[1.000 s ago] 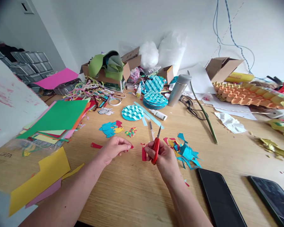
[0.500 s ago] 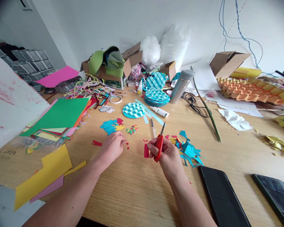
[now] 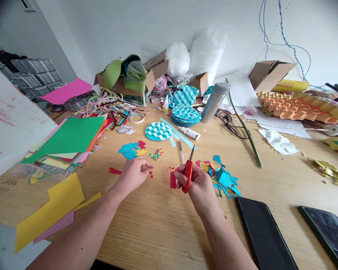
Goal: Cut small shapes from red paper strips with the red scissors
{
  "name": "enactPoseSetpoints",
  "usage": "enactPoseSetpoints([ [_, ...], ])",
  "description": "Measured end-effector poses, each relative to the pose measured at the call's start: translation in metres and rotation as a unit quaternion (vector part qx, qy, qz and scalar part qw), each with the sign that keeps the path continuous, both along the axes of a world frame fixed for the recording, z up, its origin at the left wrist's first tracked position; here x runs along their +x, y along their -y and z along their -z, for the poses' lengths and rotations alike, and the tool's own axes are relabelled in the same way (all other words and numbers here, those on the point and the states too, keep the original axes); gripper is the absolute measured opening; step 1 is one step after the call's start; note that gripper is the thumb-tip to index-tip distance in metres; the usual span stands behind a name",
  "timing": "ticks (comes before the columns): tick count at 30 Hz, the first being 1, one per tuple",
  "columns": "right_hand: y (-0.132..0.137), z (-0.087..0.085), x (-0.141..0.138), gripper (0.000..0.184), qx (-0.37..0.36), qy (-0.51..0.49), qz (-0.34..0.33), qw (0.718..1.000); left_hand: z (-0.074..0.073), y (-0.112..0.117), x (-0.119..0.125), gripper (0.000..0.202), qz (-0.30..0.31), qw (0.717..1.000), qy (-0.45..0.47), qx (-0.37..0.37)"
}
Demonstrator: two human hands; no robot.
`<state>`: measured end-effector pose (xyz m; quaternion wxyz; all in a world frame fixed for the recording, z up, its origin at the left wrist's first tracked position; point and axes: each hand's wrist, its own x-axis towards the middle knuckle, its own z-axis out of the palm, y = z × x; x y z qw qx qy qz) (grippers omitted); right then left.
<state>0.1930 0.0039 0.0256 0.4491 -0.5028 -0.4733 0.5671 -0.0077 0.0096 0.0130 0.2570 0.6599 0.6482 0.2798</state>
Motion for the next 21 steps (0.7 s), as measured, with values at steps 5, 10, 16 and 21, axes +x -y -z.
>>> enactPoseSetpoints([
  [5,0.004,-0.005,-0.006,0.029,0.002,0.001,-0.040,0.999,-0.009,0.005,0.009,0.039,0.060,0.945,0.305,-0.102],
  [10,0.008,-0.007,-0.010,0.027,-0.012,0.017,-0.107,0.994,-0.006,0.013,0.020,0.041,0.105,0.908,0.372,-0.166],
  [16,0.007,-0.004,-0.009,0.022,-0.008,0.057,-0.124,0.991,-0.005,0.010,0.021,0.017,0.067,0.903,0.398,-0.149],
  [21,0.006,-0.002,-0.010,0.024,-0.019,0.057,-0.138,0.989,-0.008,0.010,0.021,0.021,0.044,0.879,0.451,-0.151],
])
